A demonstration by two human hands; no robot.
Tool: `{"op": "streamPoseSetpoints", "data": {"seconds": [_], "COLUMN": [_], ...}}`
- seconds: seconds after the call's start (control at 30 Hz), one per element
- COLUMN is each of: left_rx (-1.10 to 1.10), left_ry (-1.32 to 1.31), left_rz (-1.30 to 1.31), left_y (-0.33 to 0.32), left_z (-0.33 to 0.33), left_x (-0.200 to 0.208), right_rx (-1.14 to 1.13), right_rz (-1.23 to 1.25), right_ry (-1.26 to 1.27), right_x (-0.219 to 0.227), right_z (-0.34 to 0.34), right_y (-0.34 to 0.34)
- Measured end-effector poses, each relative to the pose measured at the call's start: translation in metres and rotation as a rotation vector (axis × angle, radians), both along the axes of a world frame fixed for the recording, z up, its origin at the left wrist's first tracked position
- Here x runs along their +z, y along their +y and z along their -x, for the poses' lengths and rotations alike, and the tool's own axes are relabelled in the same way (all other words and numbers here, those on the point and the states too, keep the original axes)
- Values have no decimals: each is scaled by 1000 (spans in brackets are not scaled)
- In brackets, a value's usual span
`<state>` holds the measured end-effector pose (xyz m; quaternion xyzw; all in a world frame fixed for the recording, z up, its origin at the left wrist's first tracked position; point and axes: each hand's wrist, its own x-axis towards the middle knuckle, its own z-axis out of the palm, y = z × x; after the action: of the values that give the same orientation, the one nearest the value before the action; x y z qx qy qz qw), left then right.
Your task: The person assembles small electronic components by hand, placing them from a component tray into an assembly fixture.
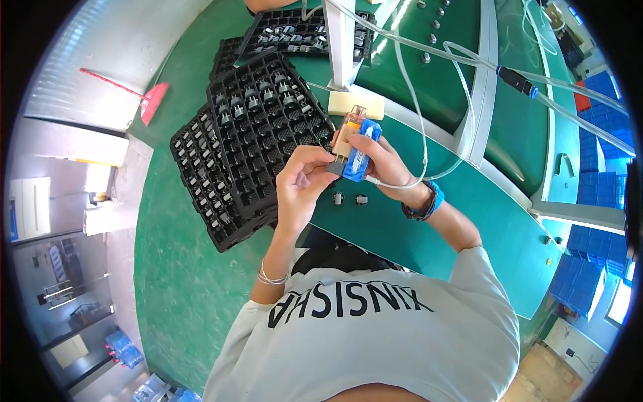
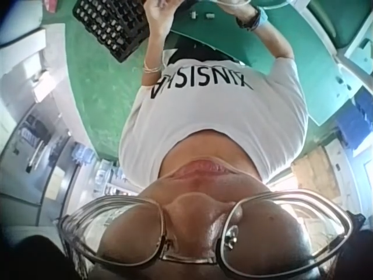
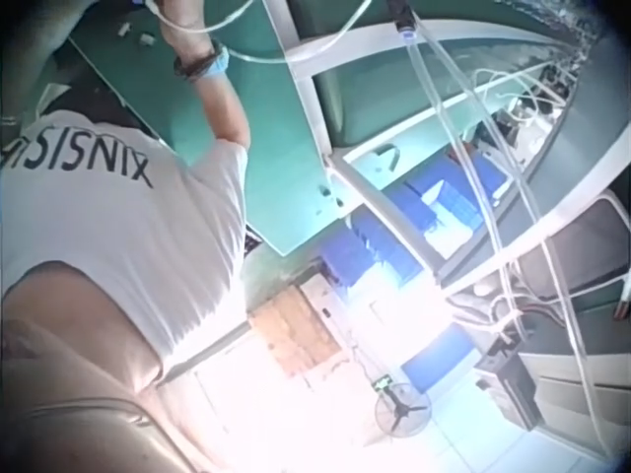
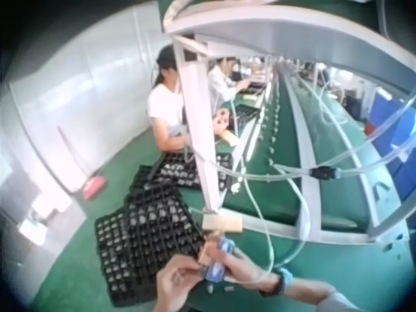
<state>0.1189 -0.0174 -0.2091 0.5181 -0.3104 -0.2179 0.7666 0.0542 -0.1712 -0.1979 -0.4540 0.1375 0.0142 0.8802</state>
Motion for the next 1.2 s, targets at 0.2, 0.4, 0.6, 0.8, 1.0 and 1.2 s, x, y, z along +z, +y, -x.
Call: {"op": "streamPoseSetpoints", "data": {"seconds": [0.2, 0.4, 0.6, 0.8, 1.0, 1.2], "left_rx": [296, 469, 397, 405, 198, -187], "left_ry": [-334, -952, -1054, -1055, -419, 416], "left_rz": [-360, -792, -947, -921, -657, -55], "left_y": [-16, -21, -34, -38, -24, -1], "left_z": [-52, -130, -145, -151, -139, -85], "left_x": [-11, -36, -43, -46, -21, 6], "right_rx": [-256, -416, -406, -345, -327, -549], "right_rz": [511, 1332, 1493, 1468, 1494, 1472], "right_ry": [-194, -171, -165, -265, -207, -180], "right_x": [-42, -71, -75, -75, -74, -93], "right_z": [-33, -60, -58, -53, -54, -74], "right_y": [-55, -74, -72, -75, -75, -88]}}
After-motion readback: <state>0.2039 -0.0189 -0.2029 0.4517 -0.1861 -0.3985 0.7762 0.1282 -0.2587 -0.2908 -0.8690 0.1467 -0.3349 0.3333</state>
